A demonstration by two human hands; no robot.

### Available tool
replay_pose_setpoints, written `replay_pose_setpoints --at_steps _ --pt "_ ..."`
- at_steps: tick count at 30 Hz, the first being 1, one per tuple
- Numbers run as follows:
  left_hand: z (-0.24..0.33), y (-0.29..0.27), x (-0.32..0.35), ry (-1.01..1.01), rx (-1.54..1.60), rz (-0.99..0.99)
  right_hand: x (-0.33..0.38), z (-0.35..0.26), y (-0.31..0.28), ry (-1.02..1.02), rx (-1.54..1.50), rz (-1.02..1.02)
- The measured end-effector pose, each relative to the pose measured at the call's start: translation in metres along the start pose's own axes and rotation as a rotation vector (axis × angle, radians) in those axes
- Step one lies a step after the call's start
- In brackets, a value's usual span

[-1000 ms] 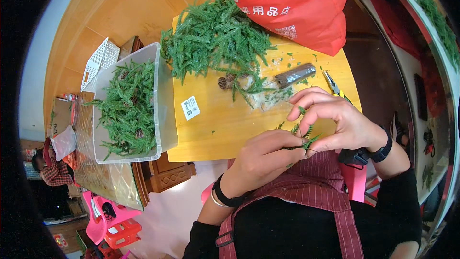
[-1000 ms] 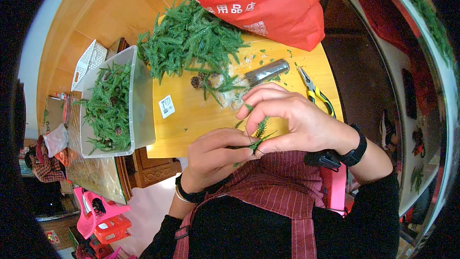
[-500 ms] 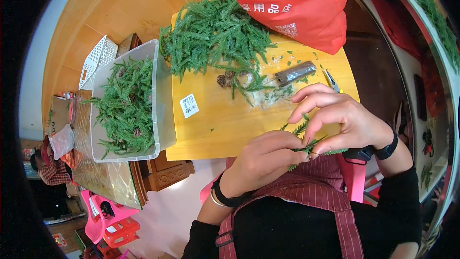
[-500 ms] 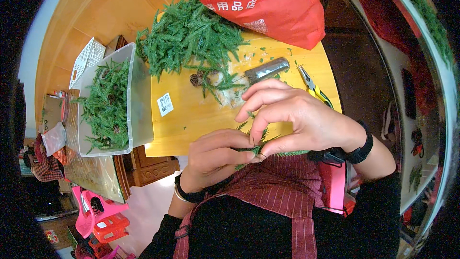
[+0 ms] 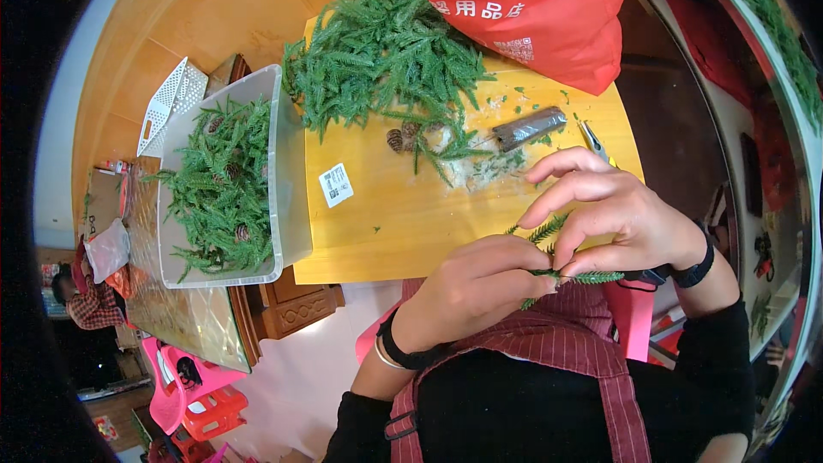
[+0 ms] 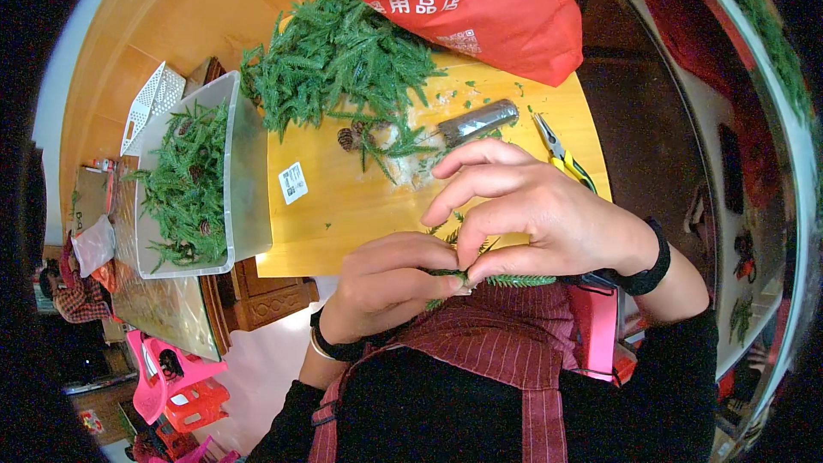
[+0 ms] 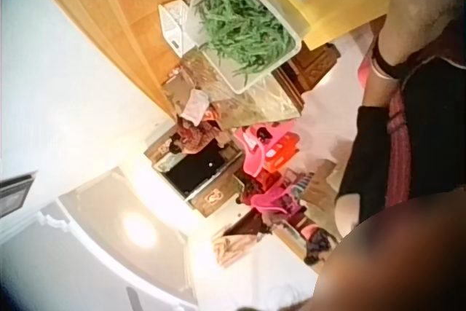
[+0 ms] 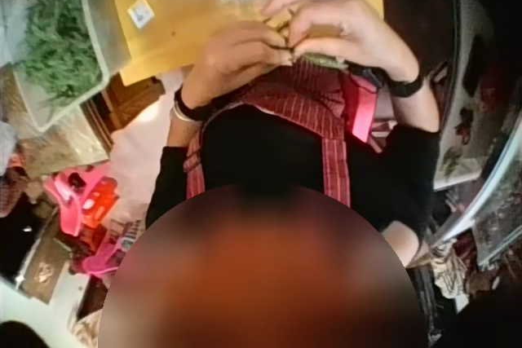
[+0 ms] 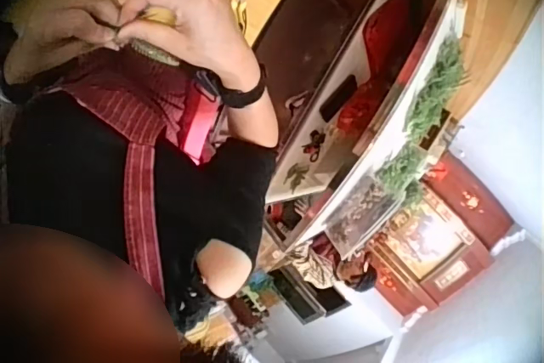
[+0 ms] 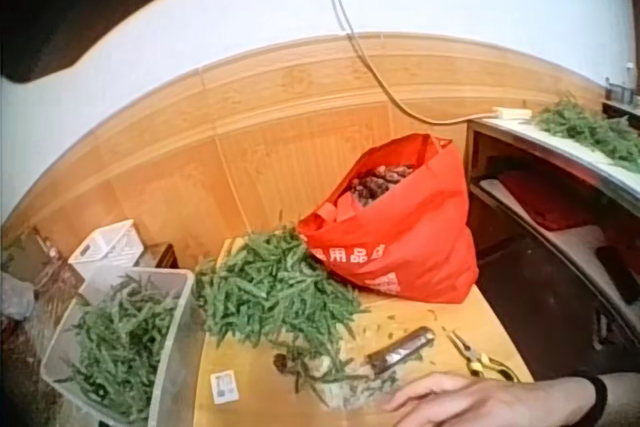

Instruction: Trimming and sorting green leafy plant sprigs using pliers.

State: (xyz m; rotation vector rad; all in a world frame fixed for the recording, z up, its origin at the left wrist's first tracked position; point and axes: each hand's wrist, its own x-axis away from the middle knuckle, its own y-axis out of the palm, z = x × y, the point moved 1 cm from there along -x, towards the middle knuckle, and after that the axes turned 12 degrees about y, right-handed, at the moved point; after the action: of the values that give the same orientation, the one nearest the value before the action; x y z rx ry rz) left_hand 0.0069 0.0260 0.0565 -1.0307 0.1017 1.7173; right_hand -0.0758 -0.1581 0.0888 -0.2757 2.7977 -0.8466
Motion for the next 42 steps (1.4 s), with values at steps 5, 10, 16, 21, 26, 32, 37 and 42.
replay_pose_setpoints --at_steps 5,10,16,21,26,32,37,42 --pt "-0.002 0.0 -0.001 0.016 -0.059 0.03 0.005 -0.001 0.003 -0.005 0.103 0.106" --pt "-0.005 0.005 0.001 -0.013 -0.151 0.098 0.011 -0.002 0.016 0.003 0.203 0.33" --pt "-0.005 0.009 0.0 -0.168 -0.1 0.158 0.022 -0.001 0.038 -0.056 0.525 0.656" --pt "-0.007 0.013 0.004 -0.296 -0.068 0.209 0.026 -0.002 0.04 -0.075 0.644 0.646" --pt "-0.013 0.01 0.002 -0.359 0.1 0.235 0.034 -0.003 0.035 0.093 0.36 0.52" --pt "-0.014 0.006 0.003 -0.49 0.435 0.225 0.037 0.003 0.016 0.19 0.124 0.483" --pt "-0.014 0.005 0.003 -0.511 0.511 0.184 0.027 0.009 0.014 0.148 0.015 0.299" --pt "-0.012 0.003 0.001 -0.549 0.555 0.152 0.017 0.02 0.016 0.14 -0.324 0.064"
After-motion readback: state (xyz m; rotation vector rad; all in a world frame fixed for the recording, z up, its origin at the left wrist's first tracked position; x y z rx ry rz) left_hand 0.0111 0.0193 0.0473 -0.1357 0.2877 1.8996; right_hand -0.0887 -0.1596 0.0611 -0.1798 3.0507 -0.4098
